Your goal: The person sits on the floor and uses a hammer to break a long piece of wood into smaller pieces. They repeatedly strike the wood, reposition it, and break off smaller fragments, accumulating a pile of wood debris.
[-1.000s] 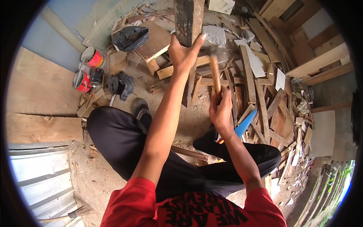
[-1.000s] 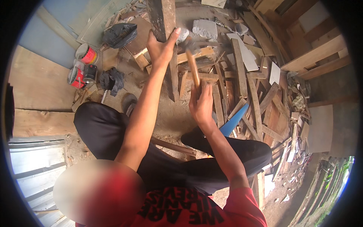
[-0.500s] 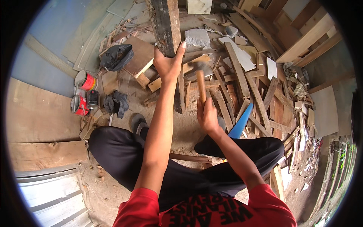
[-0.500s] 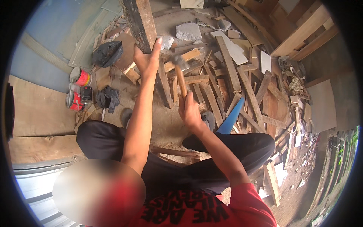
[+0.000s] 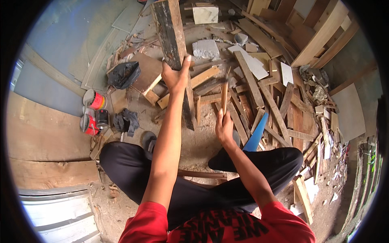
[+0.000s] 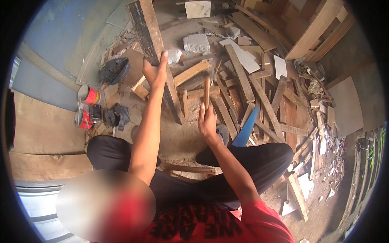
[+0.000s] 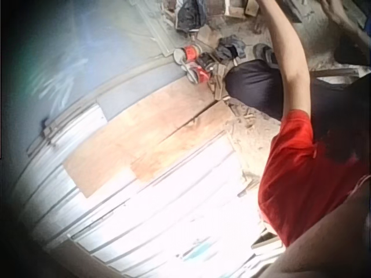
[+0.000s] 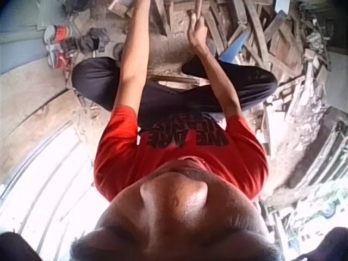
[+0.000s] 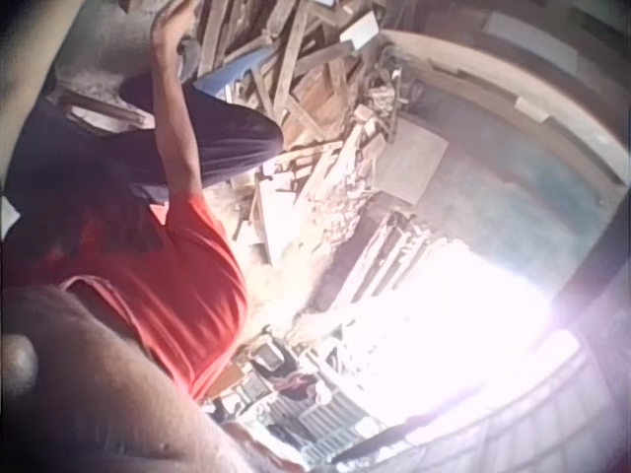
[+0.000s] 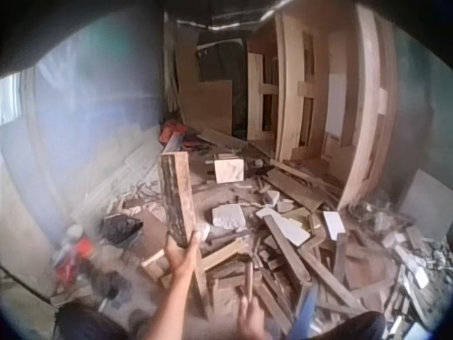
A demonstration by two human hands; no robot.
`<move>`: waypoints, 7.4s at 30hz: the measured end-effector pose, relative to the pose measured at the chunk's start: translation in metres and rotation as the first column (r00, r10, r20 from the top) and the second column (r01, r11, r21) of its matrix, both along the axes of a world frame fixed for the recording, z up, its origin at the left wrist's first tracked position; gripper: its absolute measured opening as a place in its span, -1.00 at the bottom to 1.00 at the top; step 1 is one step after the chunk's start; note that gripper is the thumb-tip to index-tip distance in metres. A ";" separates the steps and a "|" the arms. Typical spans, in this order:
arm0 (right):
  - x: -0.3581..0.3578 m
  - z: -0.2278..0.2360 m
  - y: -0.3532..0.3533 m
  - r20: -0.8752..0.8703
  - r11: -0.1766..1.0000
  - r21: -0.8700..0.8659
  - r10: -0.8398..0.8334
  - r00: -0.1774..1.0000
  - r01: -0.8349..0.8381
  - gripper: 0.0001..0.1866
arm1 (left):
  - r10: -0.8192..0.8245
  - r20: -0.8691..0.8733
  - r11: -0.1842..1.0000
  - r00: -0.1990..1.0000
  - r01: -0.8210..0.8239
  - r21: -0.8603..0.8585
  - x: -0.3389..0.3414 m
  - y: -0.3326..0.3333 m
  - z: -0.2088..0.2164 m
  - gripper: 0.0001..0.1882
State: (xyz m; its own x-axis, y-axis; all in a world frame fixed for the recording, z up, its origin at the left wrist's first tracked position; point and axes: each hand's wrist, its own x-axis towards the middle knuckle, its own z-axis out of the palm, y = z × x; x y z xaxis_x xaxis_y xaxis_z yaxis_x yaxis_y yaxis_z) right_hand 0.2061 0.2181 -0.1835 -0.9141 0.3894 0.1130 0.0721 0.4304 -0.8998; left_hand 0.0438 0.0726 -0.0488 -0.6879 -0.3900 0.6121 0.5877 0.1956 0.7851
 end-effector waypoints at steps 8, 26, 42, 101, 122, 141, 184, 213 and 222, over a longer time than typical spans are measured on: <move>-0.010 -0.011 -0.019 -0.655 0.968 0.218 0.237 0.717 -0.122 -0.47 | 0.014 0.090 0.998 0.996 -0.008 -0.069 -0.003 0.011 -0.003 -0.40; -0.002 -0.075 -0.011 0.178 0.949 0.255 0.145 0.973 -0.187 -0.42 | -0.027 0.044 1.000 0.999 0.027 -0.002 -0.015 -0.003 -0.004 -0.46; -0.005 -0.089 0.012 -0.062 0.964 0.175 0.216 0.975 -0.202 -0.31 | -0.056 0.050 0.998 0.997 0.058 -0.023 -0.016 0.018 -0.008 -0.43; 0.010 -0.023 -0.036 0.002 0.826 -0.549 0.154 0.988 -0.128 -0.40 | -0.298 -0.107 0.952 0.949 0.304 0.043 0.019 -0.027 -0.007 -0.55; 0.029 0.023 -0.038 -0.018 0.950 -0.169 0.263 0.965 -0.262 -0.45 | -0.426 -0.083 0.902 0.901 0.430 0.037 0.028 -0.037 -0.010 -0.44; 0.044 -0.017 -0.028 -0.340 0.915 0.068 0.396 0.853 -0.398 -0.60 | -0.462 0.030 0.887 0.886 0.462 0.012 0.030 -0.051 0.000 -0.45; 0.031 -0.074 0.022 0.228 0.960 0.227 0.110 0.967 -0.162 -0.39 | -0.676 0.014 0.704 0.737 0.640 0.308 0.021 -0.137 -0.031 -0.37; 0.044 -0.112 0.075 0.460 0.886 0.356 0.110 0.881 -0.297 -0.25 | -0.584 -0.107 0.726 0.805 0.577 0.375 0.025 -0.159 -0.012 -0.31; 0.034 0.036 -0.005 0.031 0.961 -0.105 0.261 0.965 -0.257 -0.42 | -0.516 -0.239 0.666 0.822 0.561 0.491 0.047 -0.186 -0.005 -0.22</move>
State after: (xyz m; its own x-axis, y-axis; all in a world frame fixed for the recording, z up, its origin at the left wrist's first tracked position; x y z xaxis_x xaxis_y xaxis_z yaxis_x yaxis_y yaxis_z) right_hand 0.2404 0.2130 -0.1479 -0.9884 0.1456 0.0428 0.0108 0.3482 -0.9374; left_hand 0.0909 -0.1131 -0.0535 -0.8424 -0.2340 0.4855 0.5189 -0.5956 0.6132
